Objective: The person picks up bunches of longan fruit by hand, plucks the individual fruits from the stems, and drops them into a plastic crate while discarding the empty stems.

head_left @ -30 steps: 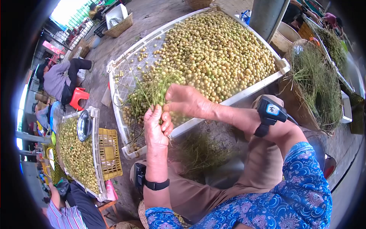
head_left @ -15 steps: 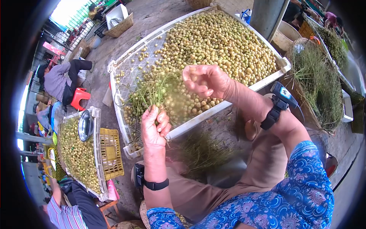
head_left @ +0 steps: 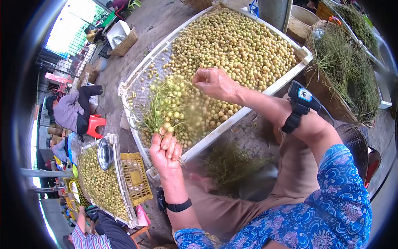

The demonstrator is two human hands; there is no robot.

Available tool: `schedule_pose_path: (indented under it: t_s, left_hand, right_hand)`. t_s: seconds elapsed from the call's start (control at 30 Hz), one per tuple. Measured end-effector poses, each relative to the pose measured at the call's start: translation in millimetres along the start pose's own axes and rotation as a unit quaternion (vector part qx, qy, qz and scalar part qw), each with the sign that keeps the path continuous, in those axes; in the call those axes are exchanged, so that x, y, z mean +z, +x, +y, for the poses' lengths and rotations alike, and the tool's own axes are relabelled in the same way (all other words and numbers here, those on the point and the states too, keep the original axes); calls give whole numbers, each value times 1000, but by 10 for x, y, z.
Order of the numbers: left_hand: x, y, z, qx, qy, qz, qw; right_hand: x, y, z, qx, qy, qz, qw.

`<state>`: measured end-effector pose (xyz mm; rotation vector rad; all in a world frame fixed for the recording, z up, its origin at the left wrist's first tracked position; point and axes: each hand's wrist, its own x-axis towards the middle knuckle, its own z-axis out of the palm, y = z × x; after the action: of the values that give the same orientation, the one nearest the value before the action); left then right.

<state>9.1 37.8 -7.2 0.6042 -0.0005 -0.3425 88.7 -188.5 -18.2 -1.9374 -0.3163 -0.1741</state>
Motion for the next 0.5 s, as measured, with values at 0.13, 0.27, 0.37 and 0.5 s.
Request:
schedule_pose_path:
  t_s: [0.13,0.27,0.37,0.5]
  left_hand:
    - [21,-21,-1,5,-24,-12,1000]
    - [99,-54,6,-3,3,17,1000]
    - [65,-72,-33,5,18,13,1000]
    - [156,-11,-104,35,111,26,993]
  right_hand:
    - [-32,-66,-180,3,243,5,970]
    - [-57,-138,-338,1,273,6,962]
    - [-26,-195,-423,-46,223,-1,974]
    - [36,-266,-568,-284,70,5,956]
